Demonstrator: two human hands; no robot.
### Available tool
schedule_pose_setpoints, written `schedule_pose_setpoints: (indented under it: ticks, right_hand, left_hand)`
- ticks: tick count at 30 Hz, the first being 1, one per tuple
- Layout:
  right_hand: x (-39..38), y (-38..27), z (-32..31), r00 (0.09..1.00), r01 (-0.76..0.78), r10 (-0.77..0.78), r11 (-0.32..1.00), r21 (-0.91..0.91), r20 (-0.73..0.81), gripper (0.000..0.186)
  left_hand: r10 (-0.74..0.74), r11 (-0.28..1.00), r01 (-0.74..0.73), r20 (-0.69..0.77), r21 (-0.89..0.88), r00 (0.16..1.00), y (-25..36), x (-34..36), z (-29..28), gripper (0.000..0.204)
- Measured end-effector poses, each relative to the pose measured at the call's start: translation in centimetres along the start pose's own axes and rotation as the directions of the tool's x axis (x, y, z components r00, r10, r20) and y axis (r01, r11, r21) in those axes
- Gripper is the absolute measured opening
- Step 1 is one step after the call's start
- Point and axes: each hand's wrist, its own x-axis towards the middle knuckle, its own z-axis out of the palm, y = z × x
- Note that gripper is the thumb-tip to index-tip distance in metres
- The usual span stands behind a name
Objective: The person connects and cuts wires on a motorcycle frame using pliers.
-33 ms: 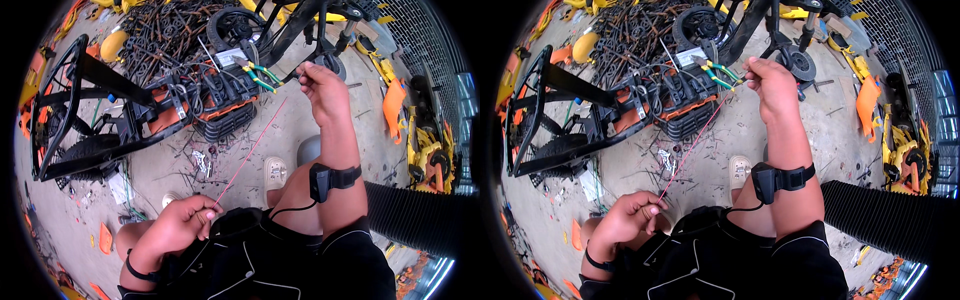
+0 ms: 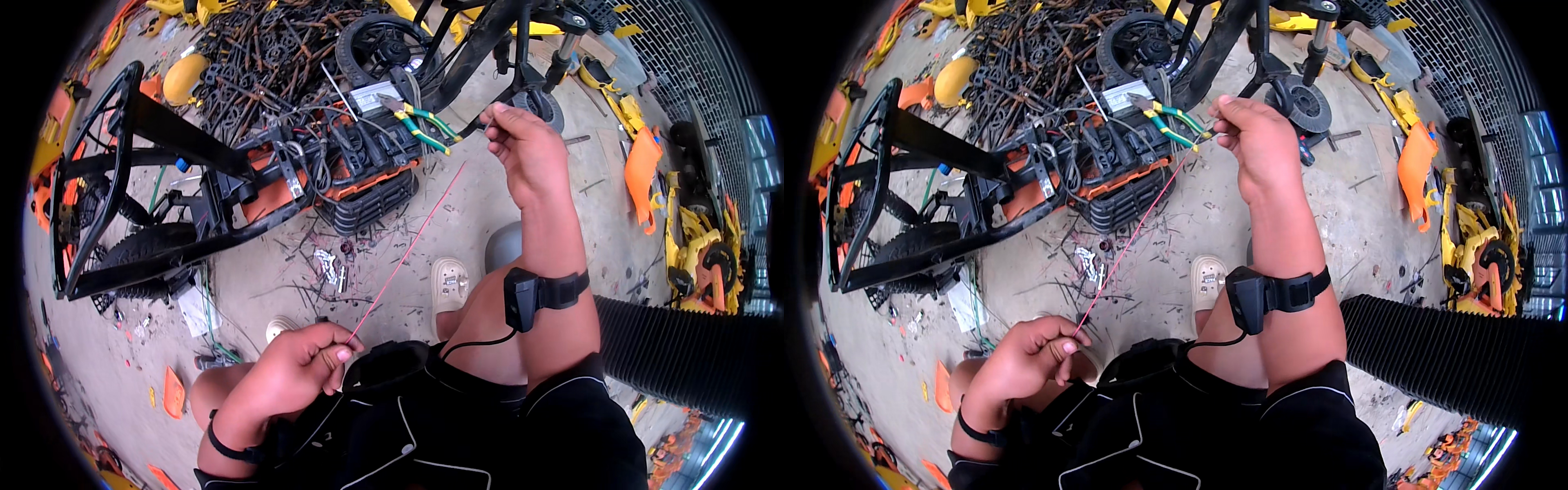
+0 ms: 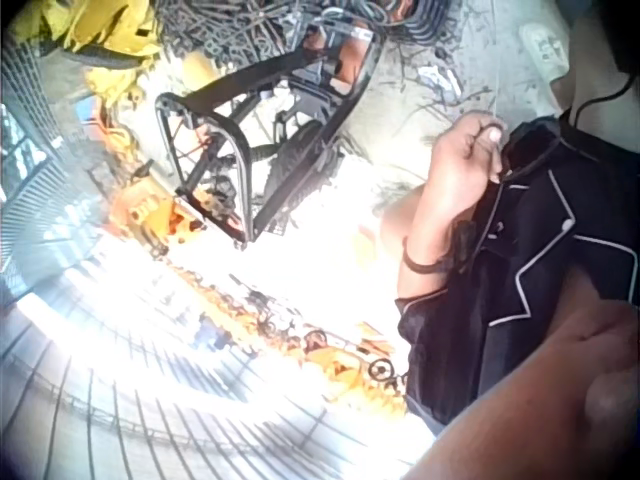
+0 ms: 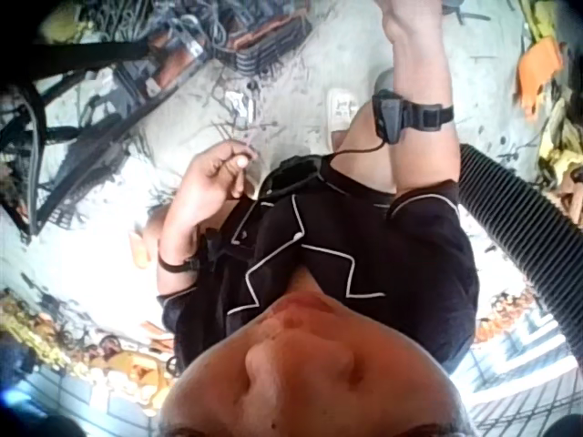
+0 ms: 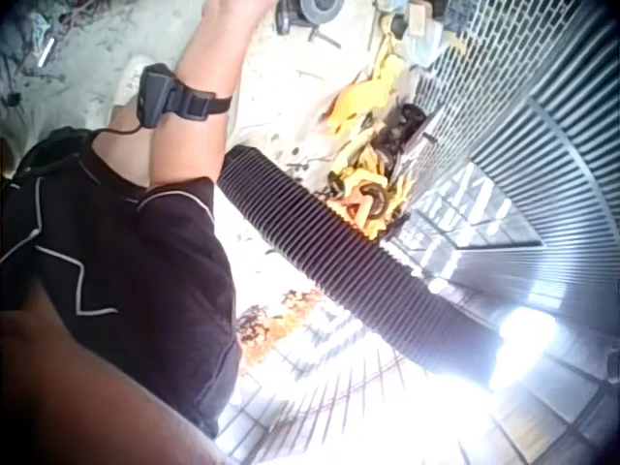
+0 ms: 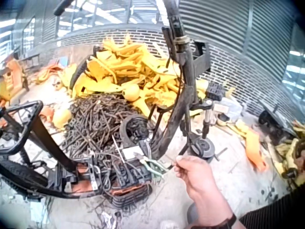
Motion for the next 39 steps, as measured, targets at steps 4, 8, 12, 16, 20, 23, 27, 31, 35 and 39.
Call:
schedule_pose_setpoints:
  ticks: [4, 8, 12, 16, 20, 23, 27, 31, 35, 39]
  right_hand:
    - [-0.1, 0.1, 0.3, 0.999, -0.006, 0.006, 1.0, -0.009, 0.033, 0.016]
    - [0.2, 0.4, 0.2, 0.997, -0.014, 0.016, 1.0, -0.023, 0.077, 0.016]
    - [-0.2, 0.4, 0.8, 0.997, 0.01, -0.008, 0.999, -0.034, 0.076, 0.016]
    - [-0.8, 0.0, 1.2, 0.994, 0.076, -0.073, 0.996, -0.044, 0.082, 0.016]
    - [-1.9, -0.6, 2.0, 0.981, 0.184, -0.177, 0.978, -0.101, 0.072, 0.017]
    - [-2.5, -0.8, 2.1, 0.972, 0.235, -0.231, 0.955, -0.182, 0.04, 0.017]
    - [-2.5, -0.9, 1.8, 0.973, 0.232, -0.23, 0.959, -0.164, 0.033, 0.018]
    - [-2.6, -1.1, 1.6, 0.982, 0.188, -0.185, 0.976, -0.108, 0.04, 0.017]
    - [-2.8, -1.5, 1.4, 0.99, 0.129, -0.126, 0.991, -0.045, 0.063, 0.018]
    - [-2.9, -1.6, 1.3, 0.989, 0.114, -0.113, 0.994, 0.0, 0.096, 0.019]
  left_hand:
    - [-0.003, 0.999, 0.004, -0.051, 0.032, 0.999, -0.3, -0.3, 0.2, 0.013]
    - [0.055, 0.993, -0.049, -0.056, 0.104, 0.997, -0.6, -0.3, 0.0, 0.014]
    - [0.044, 0.97, -0.017, -0.104, 0.244, 0.994, -1.0, -0.3, -0.1, 0.013]
    - [0.022, 0.937, 0.031, -0.148, 0.348, 0.989, -0.6, -0.1, 0.0, 0.012]
    - [0.068, 0.87, 0.017, -0.155, 0.492, 0.986, -1.2, 0.2, -0.3, 0.012]
    - [0.081, 0.831, 0.009, -0.138, 0.556, 0.987, -1.3, 0.3, -0.2, 0.014]
    - [0.084, 0.816, 0.004, -0.125, 0.578, 0.989, -1.2, 0.6, -0.2, 0.011]
    - [0.093, 0.801, -0.009, -0.11, 0.599, 0.99, -1.5, 0.8, -0.1, 0.01]
    - [0.122, 0.785, -0.036, -0.096, 0.618, 0.988, -1.6, 0.9, 0.2, 0.009]
    - [0.157, 0.749, -0.032, -0.129, 0.662, 0.979, -2.5, 1.4, -0.3, 0.009]
